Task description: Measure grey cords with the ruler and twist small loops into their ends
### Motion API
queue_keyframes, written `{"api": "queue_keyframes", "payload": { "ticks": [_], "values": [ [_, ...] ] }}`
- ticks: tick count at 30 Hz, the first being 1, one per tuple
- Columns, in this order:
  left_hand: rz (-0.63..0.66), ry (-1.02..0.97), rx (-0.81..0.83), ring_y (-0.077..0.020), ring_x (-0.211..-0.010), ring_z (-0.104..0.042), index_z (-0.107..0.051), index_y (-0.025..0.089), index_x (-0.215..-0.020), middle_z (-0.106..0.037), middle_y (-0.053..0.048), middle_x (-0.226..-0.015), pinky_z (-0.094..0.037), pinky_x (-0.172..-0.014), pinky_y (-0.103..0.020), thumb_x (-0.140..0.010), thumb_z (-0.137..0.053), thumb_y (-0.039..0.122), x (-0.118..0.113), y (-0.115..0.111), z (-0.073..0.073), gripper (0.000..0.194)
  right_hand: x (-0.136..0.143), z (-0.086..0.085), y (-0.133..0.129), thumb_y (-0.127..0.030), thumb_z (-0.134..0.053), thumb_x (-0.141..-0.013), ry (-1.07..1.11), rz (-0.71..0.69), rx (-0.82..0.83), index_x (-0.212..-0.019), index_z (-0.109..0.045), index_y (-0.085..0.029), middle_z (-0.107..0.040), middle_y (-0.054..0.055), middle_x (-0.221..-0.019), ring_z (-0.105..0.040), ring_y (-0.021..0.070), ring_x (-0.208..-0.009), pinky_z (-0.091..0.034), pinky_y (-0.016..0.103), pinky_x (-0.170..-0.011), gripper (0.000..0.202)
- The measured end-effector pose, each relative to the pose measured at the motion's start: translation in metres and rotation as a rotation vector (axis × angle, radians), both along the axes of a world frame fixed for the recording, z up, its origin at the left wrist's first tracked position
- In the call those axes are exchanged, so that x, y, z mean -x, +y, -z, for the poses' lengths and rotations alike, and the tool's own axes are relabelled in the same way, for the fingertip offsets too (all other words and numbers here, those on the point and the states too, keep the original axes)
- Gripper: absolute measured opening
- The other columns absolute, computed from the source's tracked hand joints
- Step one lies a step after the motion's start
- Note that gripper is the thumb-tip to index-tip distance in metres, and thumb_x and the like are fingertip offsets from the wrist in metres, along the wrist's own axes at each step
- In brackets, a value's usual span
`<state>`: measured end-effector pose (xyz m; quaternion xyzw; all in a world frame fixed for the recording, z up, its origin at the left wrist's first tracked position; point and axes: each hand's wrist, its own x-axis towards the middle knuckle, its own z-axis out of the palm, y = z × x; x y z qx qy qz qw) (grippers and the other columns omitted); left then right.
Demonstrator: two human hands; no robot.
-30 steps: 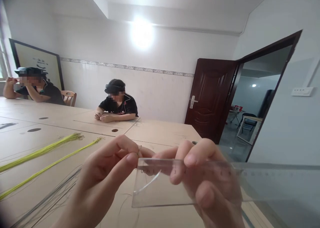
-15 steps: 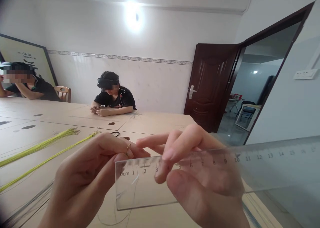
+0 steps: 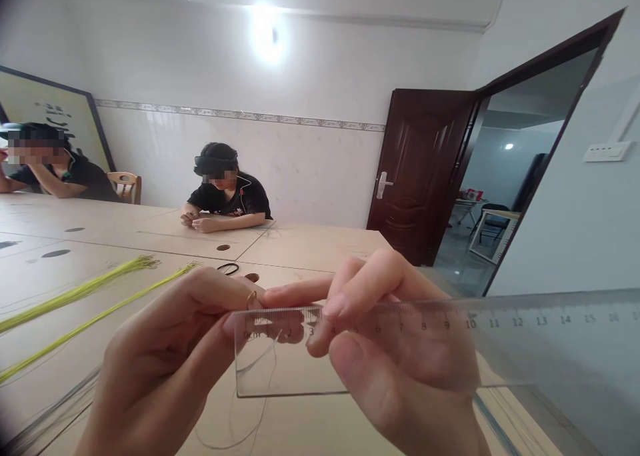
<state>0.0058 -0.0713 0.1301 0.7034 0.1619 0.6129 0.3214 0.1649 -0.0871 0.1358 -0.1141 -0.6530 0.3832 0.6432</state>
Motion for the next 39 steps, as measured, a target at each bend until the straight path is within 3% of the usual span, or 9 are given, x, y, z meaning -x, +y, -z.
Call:
{"api": "queue_keyframes", "payload": {
  "ticks": [4,16,20,24,39],
  "values": [
    [0.072,-0.01,0.009,-0.0064,-0.07,-0.06,-0.057,0.022,-0.085,-0.061,0.004,-0.075,-0.048,-0.064,-0.011,-0.09,-0.048,0.011,0.0,-0.002,0.001,0.016,0.008,0.001,-0.002,-0.014,-0.062,-0.08,0.114,0.021,0.03,-0.079,-0.058,-0.022,-0.052,-0.002,-0.066,-0.066,0.0213,-0.089,-0.058,0.033,-0.075,0.009],
    [0.065,-0.01,-0.01,-0.0062,-0.07,-0.06,-0.058,0.021,-0.084,-0.062,0.004,-0.076,-0.048,-0.062,-0.01,-0.089,-0.048,0.008,0.0,-0.005,0.001,0.017,0.012,-0.001,0.0,-0.013,-0.063,-0.079,0.163,0.026,0.038,-0.078,-0.057,-0.022,-0.053,-0.003,-0.066,-0.065,0.0183,-0.086,-0.057,0.027,-0.071,0.01],
    [0.073,0.008,0.003,-0.0089,-0.073,-0.062,-0.058,0.021,-0.084,-0.064,0.002,-0.079,-0.051,-0.067,-0.014,-0.09,-0.048,0.011,-0.001,-0.005,0.001,0.015,0.006,0.0,0.001,-0.015,-0.061,-0.081,0.033,-0.043,0.025,-0.081,-0.058,-0.024,-0.054,-0.002,-0.067,-0.064,0.0184,-0.09,-0.056,0.029,-0.075,0.01],
    [0.064,0.016,0.005,-0.0078,-0.075,-0.062,-0.058,0.021,-0.085,-0.065,0.003,-0.081,-0.051,-0.068,-0.012,-0.09,-0.048,0.012,0.0,-0.005,-0.001,0.015,0.01,-0.001,-0.002,-0.015,-0.063,-0.079,0.139,0.021,0.018,-0.078,-0.056,-0.022,-0.053,-0.003,-0.066,-0.065,0.017,-0.083,-0.056,0.026,-0.07,0.01],
    [0.157,0.013,0.023,-0.006,-0.078,-0.063,-0.056,0.023,-0.087,-0.066,0.005,-0.084,-0.05,-0.071,-0.011,-0.093,-0.045,0.013,0.001,-0.006,0.001,0.015,0.016,-0.004,-0.005,-0.012,-0.063,-0.078,0.154,-0.06,0.033,-0.076,-0.057,-0.024,-0.064,-0.004,-0.072,-0.065,0.015,-0.08,-0.055,0.024,-0.068,0.013]
  ]
}}
